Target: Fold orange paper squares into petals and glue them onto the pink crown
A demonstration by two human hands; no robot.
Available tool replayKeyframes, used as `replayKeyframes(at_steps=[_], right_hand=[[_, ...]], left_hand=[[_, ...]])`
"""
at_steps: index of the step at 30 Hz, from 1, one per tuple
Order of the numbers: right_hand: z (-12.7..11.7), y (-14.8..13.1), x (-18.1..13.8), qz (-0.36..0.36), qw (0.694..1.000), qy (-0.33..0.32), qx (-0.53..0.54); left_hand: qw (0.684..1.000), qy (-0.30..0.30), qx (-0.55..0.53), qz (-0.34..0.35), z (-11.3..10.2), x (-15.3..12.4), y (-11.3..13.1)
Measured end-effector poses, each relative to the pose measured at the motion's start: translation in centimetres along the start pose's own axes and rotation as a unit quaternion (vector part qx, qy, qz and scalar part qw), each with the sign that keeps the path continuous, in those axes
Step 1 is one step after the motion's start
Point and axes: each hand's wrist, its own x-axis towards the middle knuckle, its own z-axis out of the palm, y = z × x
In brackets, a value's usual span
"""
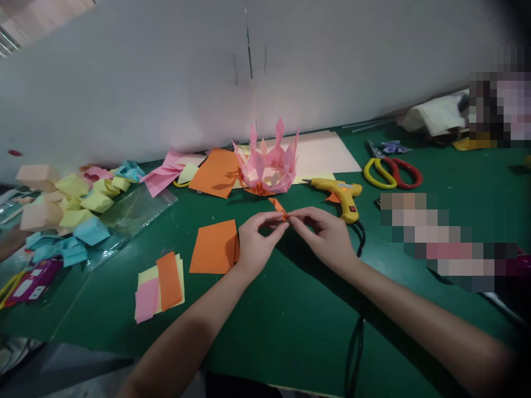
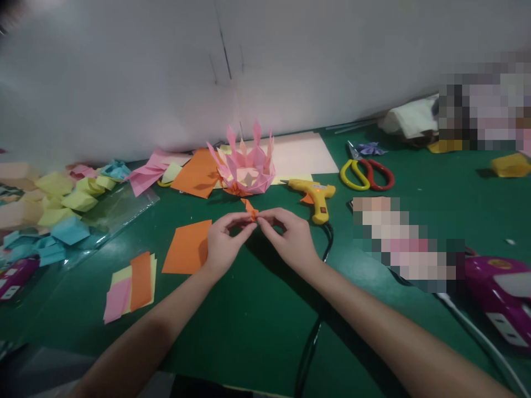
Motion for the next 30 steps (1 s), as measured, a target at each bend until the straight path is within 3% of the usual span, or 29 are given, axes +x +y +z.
replayKeyframes(at_steps=[3,8,13,19,30], right_hand=[[0.1,0.1,0.0,0.042,0.998,-0.012,0.05],[0.1,0.2,0.1,0.051,0.997,-0.024,0.059],[-0.3,0.3,0.4,-0.051,0.998,-0.027,0.001],[-1.0,0.5,0.6,-0.199,0.974,-0.003,-0.104],[-0.9,0.3,0.3,-0.27,0.954,0.021,-0.129]], left_hand=[[0.996,0.0,0.068,0.063,-0.1,-0.1,-0.1],[0.985,0.015,0.135,0.106,-0.3,0.1,-0.3],[0.974,0.007,0.164,0.156,-0.6,0.4,-0.4],[0.968,-0.009,0.176,0.181,-0.6,0.3,-0.6],[0.947,0.007,0.201,0.25,-0.4,0.1,-0.5]])
